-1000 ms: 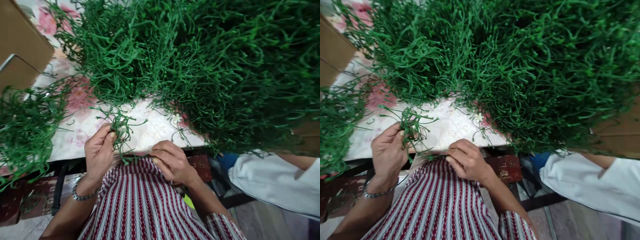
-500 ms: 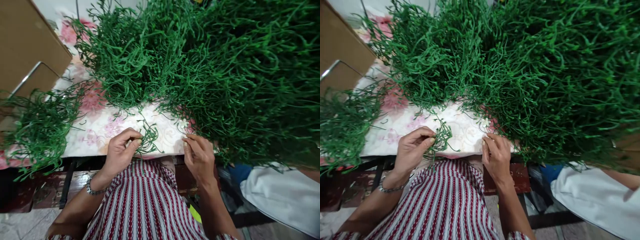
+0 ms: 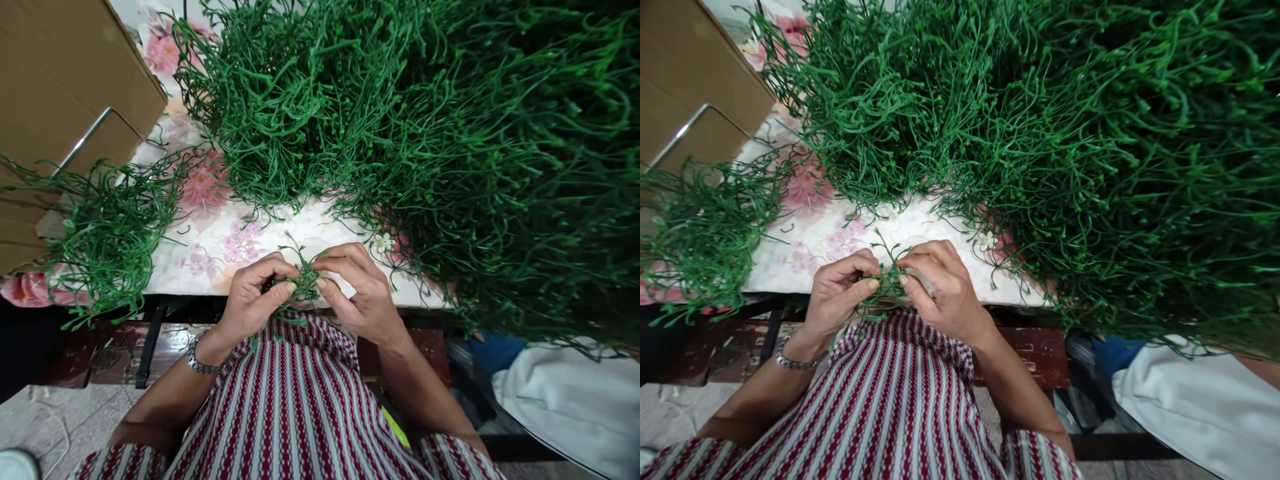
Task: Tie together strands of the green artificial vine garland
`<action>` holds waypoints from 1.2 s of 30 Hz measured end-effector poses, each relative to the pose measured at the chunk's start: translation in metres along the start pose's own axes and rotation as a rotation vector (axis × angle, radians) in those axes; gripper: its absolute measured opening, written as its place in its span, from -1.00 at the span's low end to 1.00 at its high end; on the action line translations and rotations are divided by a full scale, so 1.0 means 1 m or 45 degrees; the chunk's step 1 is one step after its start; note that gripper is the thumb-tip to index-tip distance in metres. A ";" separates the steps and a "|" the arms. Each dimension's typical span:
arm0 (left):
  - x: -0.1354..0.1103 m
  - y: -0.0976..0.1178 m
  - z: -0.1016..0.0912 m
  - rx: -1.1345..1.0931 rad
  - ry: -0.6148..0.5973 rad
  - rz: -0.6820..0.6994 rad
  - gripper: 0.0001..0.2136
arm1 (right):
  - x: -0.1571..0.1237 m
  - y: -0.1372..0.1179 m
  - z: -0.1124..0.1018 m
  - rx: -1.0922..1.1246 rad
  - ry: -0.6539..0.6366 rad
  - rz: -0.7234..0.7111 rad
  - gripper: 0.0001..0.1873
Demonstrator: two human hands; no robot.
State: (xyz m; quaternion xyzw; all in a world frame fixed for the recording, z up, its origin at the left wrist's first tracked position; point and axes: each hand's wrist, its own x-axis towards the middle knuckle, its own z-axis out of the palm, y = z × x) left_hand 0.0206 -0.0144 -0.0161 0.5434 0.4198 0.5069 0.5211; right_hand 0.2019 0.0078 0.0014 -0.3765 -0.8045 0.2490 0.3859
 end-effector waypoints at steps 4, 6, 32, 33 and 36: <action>0.002 -0.002 0.002 -0.034 0.010 0.120 -0.96 | 0.000 0.002 0.000 -0.082 -0.010 -0.099 -0.79; 0.003 -0.001 0.002 0.003 -0.008 0.125 -0.94 | 0.000 0.004 0.000 -0.105 0.008 -0.173 -0.81; 0.003 0.012 -0.002 0.471 -0.247 -0.171 -0.89 | -0.004 0.014 0.016 -0.002 -0.214 -0.260 -0.87; 0.002 0.012 -0.002 0.486 -0.248 -0.146 -0.89 | -0.004 0.015 0.015 -0.002 -0.220 -0.254 -0.88; 0.000 0.010 -0.003 0.519 -0.252 -0.036 -0.91 | -0.004 0.017 0.015 0.011 -0.235 -0.219 -0.92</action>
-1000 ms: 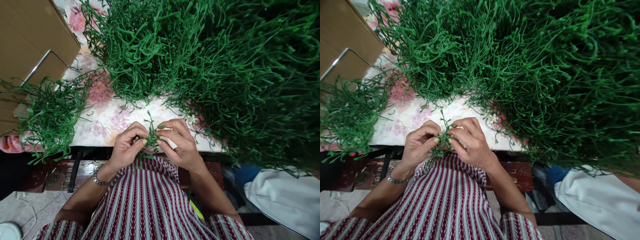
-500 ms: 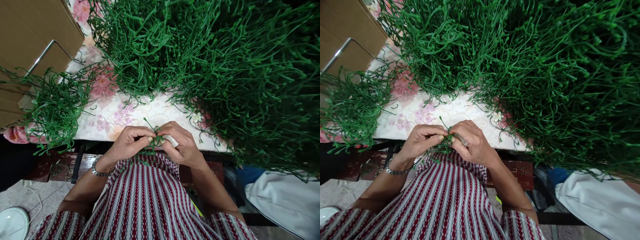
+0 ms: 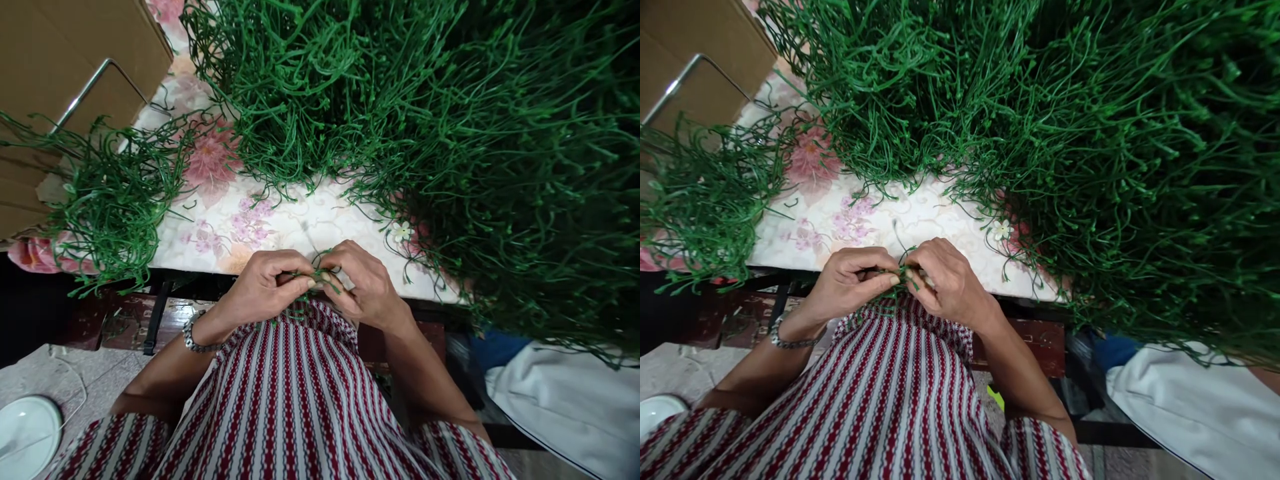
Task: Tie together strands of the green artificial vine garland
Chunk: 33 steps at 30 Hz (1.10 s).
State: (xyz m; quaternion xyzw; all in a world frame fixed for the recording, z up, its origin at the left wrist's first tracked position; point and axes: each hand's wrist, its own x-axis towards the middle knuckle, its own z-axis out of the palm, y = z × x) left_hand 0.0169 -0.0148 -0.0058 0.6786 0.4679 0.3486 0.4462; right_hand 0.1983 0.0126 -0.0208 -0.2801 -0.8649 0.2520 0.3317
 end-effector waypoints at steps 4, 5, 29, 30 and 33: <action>-0.002 -0.003 0.002 -0.026 -0.008 -0.026 -0.95 | 0.000 -0.001 0.001 0.062 0.000 0.062 -0.95; -0.002 -0.003 0.003 -0.058 -0.025 -0.080 -0.95 | 0.001 -0.002 0.002 0.080 0.011 0.073 -0.95; -0.010 -0.013 0.010 0.253 0.256 0.210 -0.82 | 0.001 0.000 0.009 -0.088 0.047 -0.136 -0.92; -0.010 -0.014 0.010 0.287 0.254 0.270 -0.82 | 0.001 0.000 0.009 -0.089 0.052 -0.132 -0.93; -0.009 -0.017 0.010 0.331 0.259 0.384 -0.85 | 0.000 -0.002 0.010 -0.073 0.062 -0.083 -0.93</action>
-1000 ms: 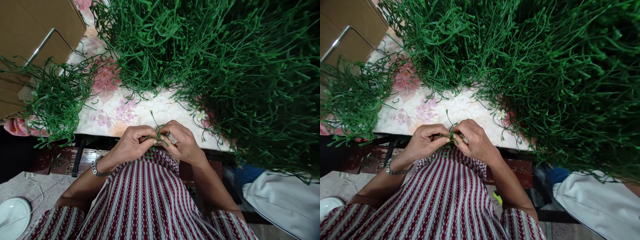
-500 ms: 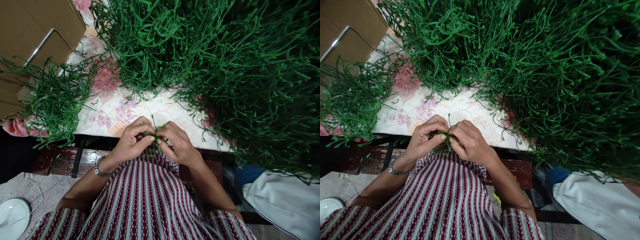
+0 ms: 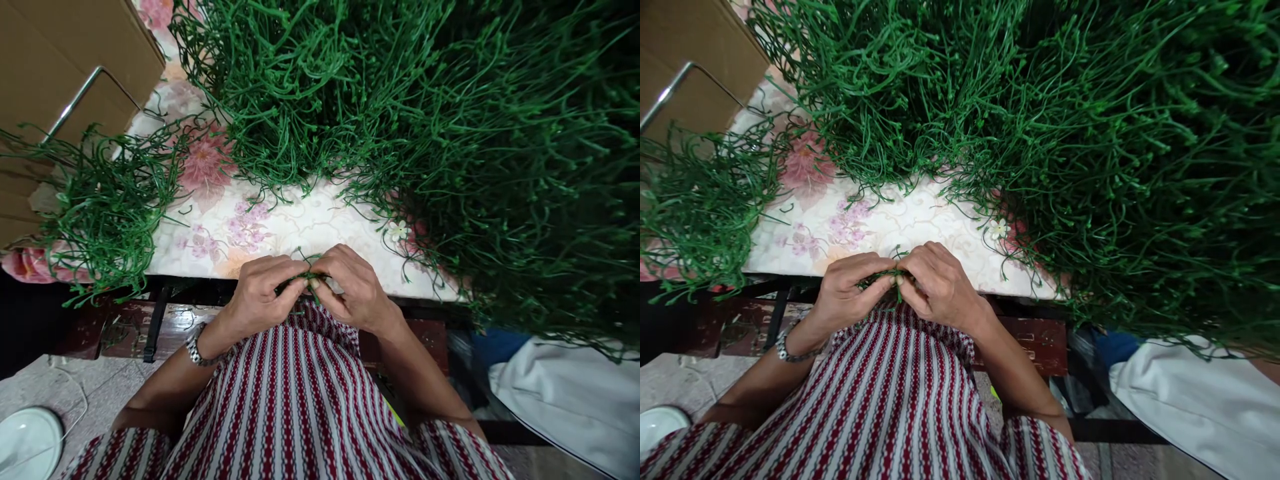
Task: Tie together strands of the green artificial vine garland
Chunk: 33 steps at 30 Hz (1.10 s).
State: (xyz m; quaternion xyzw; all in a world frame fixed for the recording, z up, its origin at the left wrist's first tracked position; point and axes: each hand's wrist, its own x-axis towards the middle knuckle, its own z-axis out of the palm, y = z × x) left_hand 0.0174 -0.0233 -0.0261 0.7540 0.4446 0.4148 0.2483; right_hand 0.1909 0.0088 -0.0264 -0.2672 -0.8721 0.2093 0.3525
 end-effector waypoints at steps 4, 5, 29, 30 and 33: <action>0.003 0.001 -0.002 0.006 -0.060 0.034 -0.86 | -0.003 -0.002 0.001 0.126 -0.007 0.126 -0.94; 0.004 0.002 -0.003 -0.006 -0.083 0.025 -0.87 | -0.003 -0.003 0.001 0.180 -0.015 0.158 -0.95; 0.003 0.004 -0.001 0.059 -0.131 0.104 -0.95 | -0.007 0.005 0.000 0.582 -0.087 0.221 -0.95; 0.003 0.004 -0.002 0.050 -0.129 0.112 -0.93 | -0.007 0.005 0.001 0.571 -0.094 0.211 -0.94; 0.005 0.005 -0.002 0.027 -0.176 0.090 -0.86 | -0.006 0.004 0.003 0.511 -0.127 0.159 -0.88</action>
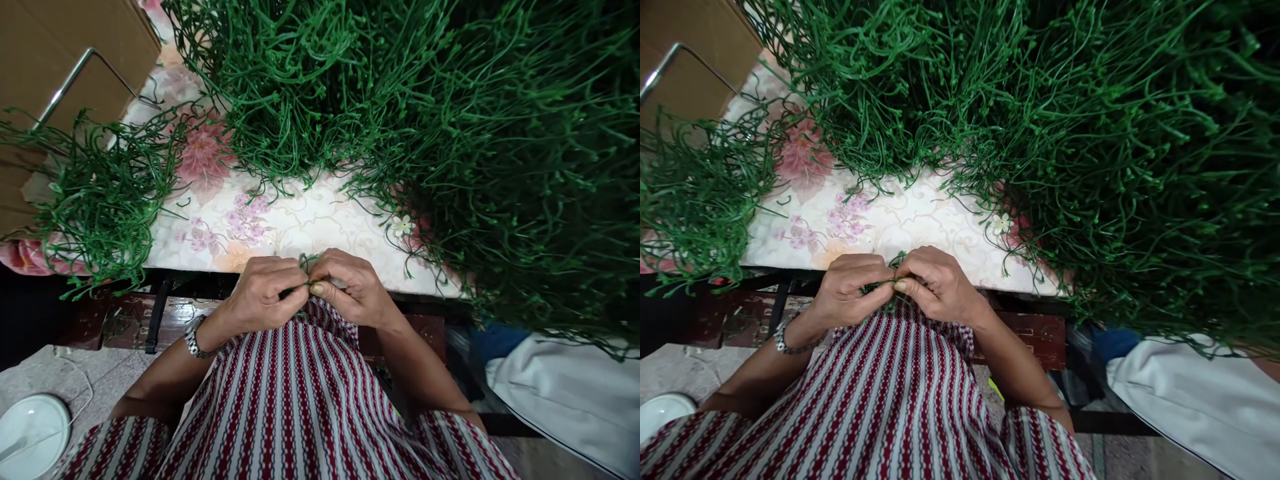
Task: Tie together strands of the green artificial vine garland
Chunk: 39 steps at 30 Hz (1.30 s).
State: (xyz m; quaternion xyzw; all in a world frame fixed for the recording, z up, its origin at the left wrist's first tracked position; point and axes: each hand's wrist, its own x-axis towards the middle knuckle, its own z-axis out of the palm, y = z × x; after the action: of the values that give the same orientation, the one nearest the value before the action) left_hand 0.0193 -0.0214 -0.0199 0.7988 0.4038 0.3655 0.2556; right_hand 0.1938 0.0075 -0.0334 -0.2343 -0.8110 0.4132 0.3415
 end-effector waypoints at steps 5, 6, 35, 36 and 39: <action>0.000 0.000 -0.001 -0.127 -0.113 -0.061 -0.80 | 0.002 0.002 -0.001 -0.160 -0.185 -0.094 -0.76; 0.000 -0.001 -0.002 -0.169 -0.133 -0.053 -0.79 | 0.003 0.002 -0.003 -0.175 -0.228 -0.114 -0.75; 0.003 0.002 -0.005 -0.075 -0.070 -0.399 -0.86 | -0.001 -0.002 0.022 -0.329 0.358 0.070 -0.81; 0.004 0.002 -0.005 -0.078 -0.092 -0.397 -0.85 | -0.001 -0.002 0.021 -0.342 0.336 0.053 -0.82; 0.005 0.000 -0.008 -0.085 -0.170 -0.383 -0.82 | 0.000 0.000 0.015 -0.372 0.210 -0.005 -0.83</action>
State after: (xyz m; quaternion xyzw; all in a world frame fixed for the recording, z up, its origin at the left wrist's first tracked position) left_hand 0.0151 -0.0163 -0.0136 0.7429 0.4885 0.2823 0.3602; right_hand 0.1822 -0.0003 -0.0394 -0.3132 -0.8320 0.2696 0.3701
